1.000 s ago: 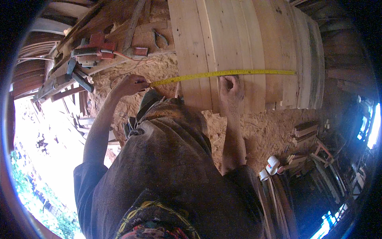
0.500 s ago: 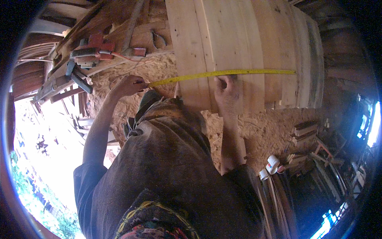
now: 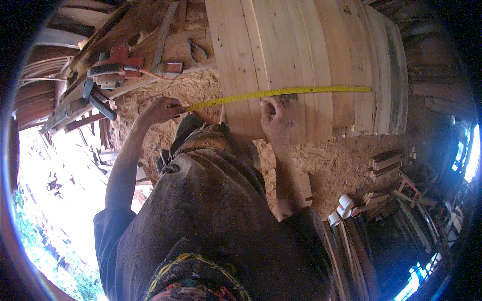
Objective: The person measures a wooden plank with a tape measure, marks it with a pencil, and then uses a hammer and chisel to carve a notch into the wood. They repeatedly check the fit and refine the notch with the chisel.
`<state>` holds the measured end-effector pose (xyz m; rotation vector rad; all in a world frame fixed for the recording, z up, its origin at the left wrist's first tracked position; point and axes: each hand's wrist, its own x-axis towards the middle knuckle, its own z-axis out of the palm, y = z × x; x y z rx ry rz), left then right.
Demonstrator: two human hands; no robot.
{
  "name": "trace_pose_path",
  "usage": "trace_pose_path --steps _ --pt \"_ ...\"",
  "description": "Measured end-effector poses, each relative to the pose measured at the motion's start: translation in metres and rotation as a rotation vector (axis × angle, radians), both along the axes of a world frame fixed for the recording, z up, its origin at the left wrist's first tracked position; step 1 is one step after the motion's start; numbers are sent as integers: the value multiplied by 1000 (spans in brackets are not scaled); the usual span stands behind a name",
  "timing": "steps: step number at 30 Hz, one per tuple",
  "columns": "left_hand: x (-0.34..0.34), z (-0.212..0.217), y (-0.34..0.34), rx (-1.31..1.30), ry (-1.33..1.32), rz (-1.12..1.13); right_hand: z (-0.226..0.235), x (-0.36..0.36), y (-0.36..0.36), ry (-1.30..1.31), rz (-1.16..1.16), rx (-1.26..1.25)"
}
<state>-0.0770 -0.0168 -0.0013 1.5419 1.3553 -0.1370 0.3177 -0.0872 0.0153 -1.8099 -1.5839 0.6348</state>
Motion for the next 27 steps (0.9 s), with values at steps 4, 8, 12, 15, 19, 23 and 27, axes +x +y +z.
trace_pose_path --steps 4,8,12,15,19,23,27 --pt "-3 -3 0 -12 -16 -6 9 -4 -1 32 -27 -93" --pt "-2 -4 0 0 -20 0 4 -2 -4 77 -47 -117" --pt "-3 -6 2 -23 -11 -6 -5 -4 -9 20 -61 -26" --pt "-1 -1 2 -7 0 -7 -4 -6 -8 3 -51 -41" --pt "-2 -1 1 -15 -5 -8 8 -14 -11 2 -39 -88" --pt "-1 1 1 -42 -5 -13 3 -18 -13 13 -18 -59" --pt "-4 -7 -2 -42 -36 -10 5 -23 -13 47 9 -98"
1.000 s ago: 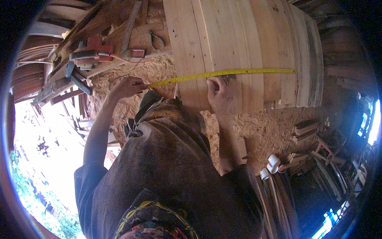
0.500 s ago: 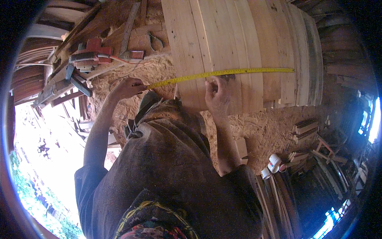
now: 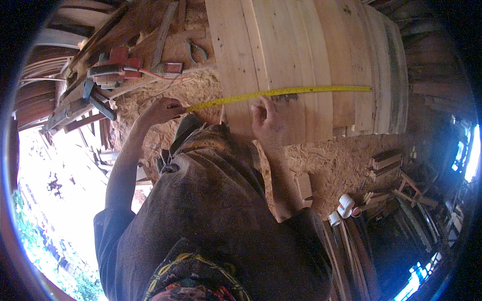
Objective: The person measures a wooden plank with a tape measure, marks it with a pencil, and then uses a hammer and chisel to carve a notch into the wood. They repeatedly check the fit and refine the notch with the chisel.
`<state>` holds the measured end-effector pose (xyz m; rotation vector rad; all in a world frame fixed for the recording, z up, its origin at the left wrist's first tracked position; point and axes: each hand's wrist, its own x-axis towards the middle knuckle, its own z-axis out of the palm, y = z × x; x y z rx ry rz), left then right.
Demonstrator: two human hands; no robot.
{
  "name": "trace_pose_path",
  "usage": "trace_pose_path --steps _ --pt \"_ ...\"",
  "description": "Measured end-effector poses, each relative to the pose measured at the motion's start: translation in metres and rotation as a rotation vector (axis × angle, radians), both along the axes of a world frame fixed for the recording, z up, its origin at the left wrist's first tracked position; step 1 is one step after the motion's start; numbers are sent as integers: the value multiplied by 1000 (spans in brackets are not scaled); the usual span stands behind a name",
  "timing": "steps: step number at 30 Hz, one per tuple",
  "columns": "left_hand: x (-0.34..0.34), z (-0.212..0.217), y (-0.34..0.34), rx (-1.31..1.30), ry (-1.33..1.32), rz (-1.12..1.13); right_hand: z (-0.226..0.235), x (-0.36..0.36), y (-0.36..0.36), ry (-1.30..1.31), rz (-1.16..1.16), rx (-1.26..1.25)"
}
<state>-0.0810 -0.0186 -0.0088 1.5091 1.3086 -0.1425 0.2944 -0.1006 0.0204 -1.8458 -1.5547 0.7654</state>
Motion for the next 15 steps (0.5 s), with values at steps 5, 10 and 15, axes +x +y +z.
trace_pose_path --steps 5,10,15 --pt "0 1 0 34 -13 -21 1 -7 -2 45 35 -88" --pt "1 3 0 30 -13 -14 -2 -15 -4 89 84 -96" --pt "1 3 2 -6 11 -9 -9 -16 -7 58 125 -3"
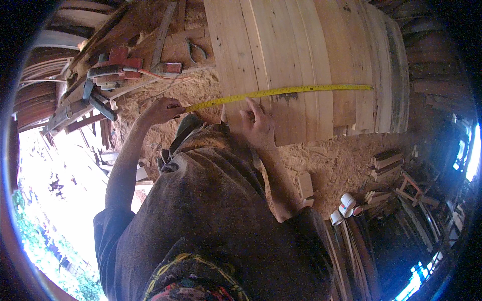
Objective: The person measures a wooden plank with a tape measure, marks it with a pencil, and then uses a hammer and chisel to carve a notch into the wood. They repeatedly check the fit and refine the notch with the chisel.
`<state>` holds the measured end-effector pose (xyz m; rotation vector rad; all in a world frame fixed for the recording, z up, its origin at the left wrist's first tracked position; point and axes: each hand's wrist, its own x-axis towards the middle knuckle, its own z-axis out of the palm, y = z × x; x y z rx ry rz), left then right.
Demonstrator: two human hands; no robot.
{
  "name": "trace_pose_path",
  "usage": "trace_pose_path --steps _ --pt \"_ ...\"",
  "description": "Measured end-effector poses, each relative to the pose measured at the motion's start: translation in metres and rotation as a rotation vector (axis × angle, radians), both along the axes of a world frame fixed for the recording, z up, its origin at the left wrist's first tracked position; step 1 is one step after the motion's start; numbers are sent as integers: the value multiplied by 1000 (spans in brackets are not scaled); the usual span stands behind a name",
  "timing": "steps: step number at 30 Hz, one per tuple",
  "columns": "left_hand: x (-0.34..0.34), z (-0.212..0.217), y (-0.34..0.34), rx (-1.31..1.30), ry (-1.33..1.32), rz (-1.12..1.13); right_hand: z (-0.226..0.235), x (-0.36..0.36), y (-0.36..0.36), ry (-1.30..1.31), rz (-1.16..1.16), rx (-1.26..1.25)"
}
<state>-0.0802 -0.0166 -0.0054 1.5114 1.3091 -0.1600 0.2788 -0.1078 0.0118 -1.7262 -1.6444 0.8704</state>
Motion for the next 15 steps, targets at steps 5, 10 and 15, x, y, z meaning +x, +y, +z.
trace_pose_path --steps 5,10,15 --pt "3 5 0 41 24 -16 1 0 -2 -8 -15 7" --pt "-1 -1 -2 25 -25 -3 3 0 -3 12 -27 -24" --pt "-1 -2 1 36 -17 -31 -2 -1 -7 -11 -4 4"
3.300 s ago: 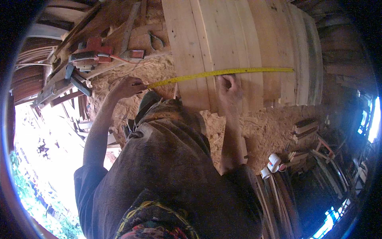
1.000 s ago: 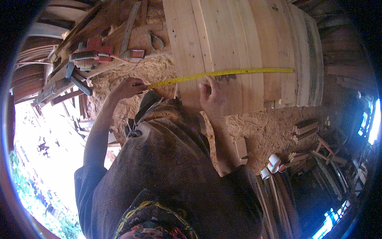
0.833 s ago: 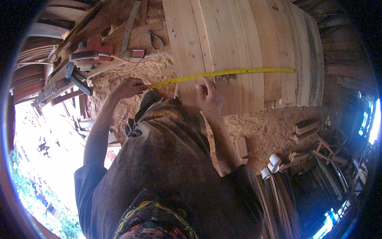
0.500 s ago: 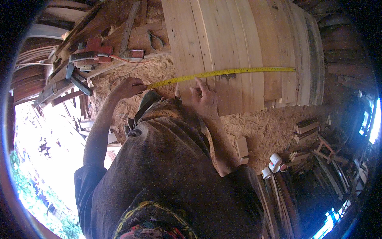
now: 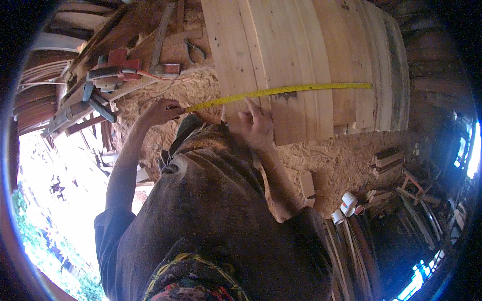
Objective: The person measures a wooden plank with a tape measure, marks it with a pencil, and then uses a hammer and chisel to carve a notch into the wood. They repeatedly check the fit and refine the notch with the chisel.
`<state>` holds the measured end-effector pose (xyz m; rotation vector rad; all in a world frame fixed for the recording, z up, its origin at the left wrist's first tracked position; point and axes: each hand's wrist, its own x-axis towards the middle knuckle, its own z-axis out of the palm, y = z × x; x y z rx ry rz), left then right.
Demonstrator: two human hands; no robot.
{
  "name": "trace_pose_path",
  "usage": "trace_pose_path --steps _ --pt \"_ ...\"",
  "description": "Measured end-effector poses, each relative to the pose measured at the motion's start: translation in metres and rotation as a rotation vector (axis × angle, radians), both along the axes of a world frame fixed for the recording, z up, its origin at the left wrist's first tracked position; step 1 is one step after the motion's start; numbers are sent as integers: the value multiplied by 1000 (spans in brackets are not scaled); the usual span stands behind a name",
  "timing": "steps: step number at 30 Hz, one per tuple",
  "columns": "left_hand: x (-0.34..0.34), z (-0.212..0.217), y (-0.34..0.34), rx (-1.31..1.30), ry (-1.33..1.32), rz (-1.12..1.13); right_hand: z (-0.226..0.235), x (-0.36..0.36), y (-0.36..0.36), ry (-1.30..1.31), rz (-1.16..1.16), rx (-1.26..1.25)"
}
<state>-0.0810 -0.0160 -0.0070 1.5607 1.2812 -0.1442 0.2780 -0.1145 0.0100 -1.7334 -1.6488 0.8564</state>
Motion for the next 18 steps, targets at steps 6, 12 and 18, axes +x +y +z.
trace_pose_path --steps 6,12,18 --pt "-4 -7 -4 -9 -25 21 2 -3 -1 22 -8 -4" --pt "3 4 -1 -15 22 27 -9 6 -4 40 -110 26" --pt "4 7 -3 -42 67 53 -4 14 1 76 -204 4"
